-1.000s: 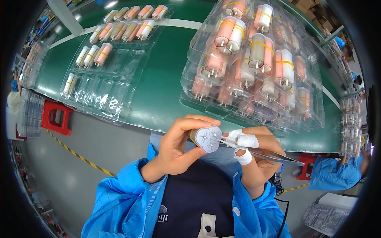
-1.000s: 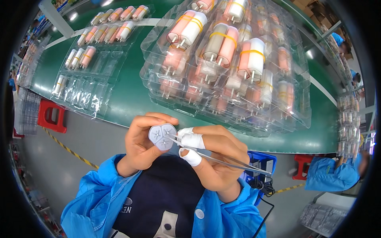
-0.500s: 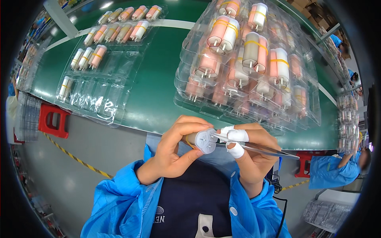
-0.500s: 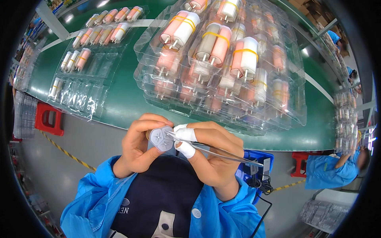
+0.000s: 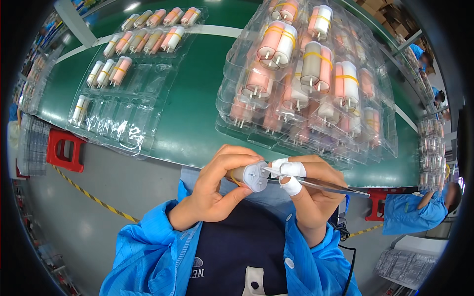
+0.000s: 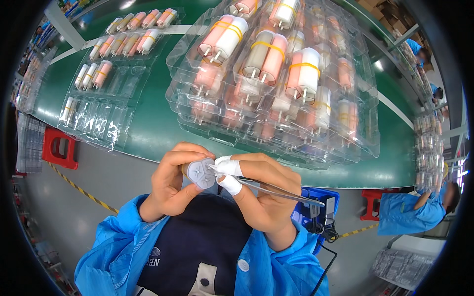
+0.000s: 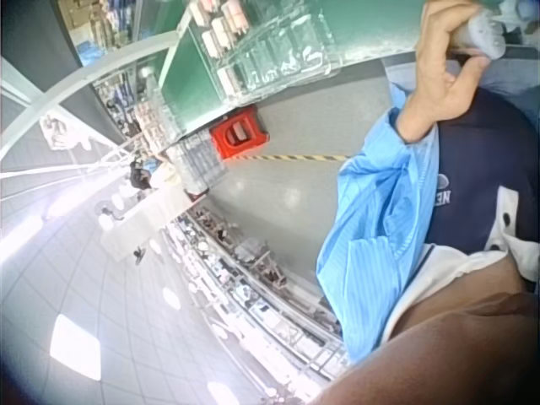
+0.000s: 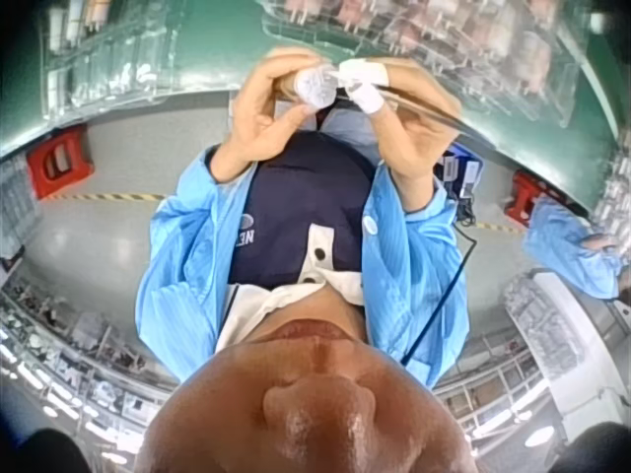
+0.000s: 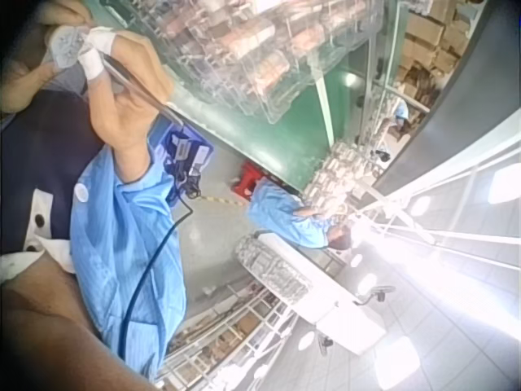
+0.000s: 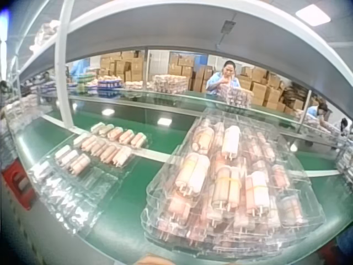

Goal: The person uses tweezers to insert small white components into cylindrical objects with pink and white bodies. They handle the items one at a time, picking them from a clear plastic tray and placing them back after insertion. The task is performed at a green assembly table in a factory setting.

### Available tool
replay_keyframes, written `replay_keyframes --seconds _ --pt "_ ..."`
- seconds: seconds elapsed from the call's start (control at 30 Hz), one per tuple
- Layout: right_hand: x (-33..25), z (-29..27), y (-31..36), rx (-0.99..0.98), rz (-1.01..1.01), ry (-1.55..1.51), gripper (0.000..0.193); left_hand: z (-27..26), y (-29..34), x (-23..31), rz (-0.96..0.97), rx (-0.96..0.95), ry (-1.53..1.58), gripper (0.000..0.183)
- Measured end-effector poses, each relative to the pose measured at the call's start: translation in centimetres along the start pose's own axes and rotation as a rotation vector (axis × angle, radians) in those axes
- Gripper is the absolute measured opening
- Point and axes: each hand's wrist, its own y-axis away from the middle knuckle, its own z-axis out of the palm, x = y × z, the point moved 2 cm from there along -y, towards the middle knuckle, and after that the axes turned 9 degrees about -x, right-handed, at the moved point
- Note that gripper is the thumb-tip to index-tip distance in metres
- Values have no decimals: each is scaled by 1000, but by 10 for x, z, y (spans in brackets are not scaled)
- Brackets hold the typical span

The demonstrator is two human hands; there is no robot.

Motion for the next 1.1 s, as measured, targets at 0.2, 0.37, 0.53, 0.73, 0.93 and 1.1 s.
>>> replay_keyframes --seconds 0.2,0.37,0.53,0.73,0.93,1.1 --pt "1 1 2 40 21 -40 16 1 0 -1 7 19 29 42" --pt "2 0 1 42 17 -40 15 3 0 1 6 37 44 42" --pt "-1 1 -3 6 -7 8 14 -1 2 -1 49 14 -100 42" --pt "-1 -1 -3 -8 -38 -42 14 -2 0 3 91 10 -145 41" --pt "-1 0 -3 -9 -81 31 14 -2 -4 5 41 9 -101 42" --pt "-8 0 -9 -75 -53 147 13 -5 -4 6 62 -5 -247 42"
